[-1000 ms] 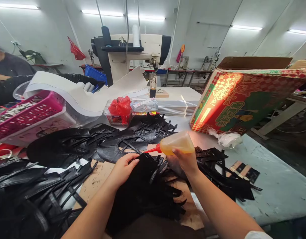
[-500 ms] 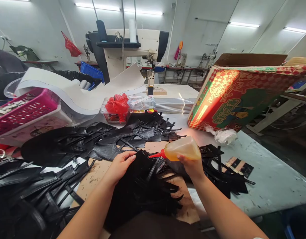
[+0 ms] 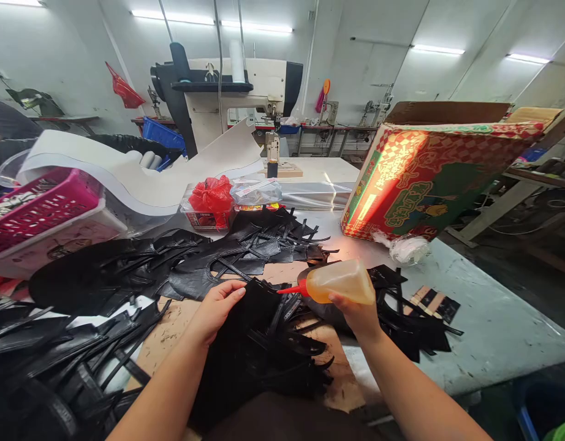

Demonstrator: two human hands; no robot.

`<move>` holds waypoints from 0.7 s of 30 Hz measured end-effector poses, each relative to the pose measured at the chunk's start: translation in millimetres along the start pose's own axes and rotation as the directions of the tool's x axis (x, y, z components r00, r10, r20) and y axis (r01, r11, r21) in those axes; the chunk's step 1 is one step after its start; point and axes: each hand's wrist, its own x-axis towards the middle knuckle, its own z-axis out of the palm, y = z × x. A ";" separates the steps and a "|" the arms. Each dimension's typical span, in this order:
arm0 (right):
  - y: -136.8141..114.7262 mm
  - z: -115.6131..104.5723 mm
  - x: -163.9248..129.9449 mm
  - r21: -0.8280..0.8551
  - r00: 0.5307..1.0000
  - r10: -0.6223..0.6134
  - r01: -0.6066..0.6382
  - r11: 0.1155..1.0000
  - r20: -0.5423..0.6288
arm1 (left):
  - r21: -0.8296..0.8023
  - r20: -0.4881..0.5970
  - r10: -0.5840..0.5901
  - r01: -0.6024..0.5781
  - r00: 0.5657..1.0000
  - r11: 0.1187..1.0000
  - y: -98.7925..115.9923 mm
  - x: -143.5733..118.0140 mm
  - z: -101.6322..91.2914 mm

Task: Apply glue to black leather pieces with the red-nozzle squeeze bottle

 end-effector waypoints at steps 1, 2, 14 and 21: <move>-0.6 -0.1 0.1 -0.002 1.000 -0.002 0.002 1.000 0.003 | -0.005 0.004 0.000 0.000 1.000 1.000 -0.1 0.1 -0.2; -1.3 -0.4 0.1 0.002 1.000 -0.004 0.004 1.000 0.007 | -0.013 0.013 -0.002 0.002 1.000 1.000 -0.2 0.3 -0.4; -11.8 -21.0 13.1 0.195 0.964 -0.093 0.144 0.970 -0.248 | 0.024 0.098 0.002 -0.004 0.995 1.000 2.3 3.8 -6.8; -77.4 -116.5 32.0 0.489 0.724 0.147 0.288 0.823 -0.674 | 0.284 0.064 0.178 -0.189 0.982 0.940 14.1 16.5 -0.4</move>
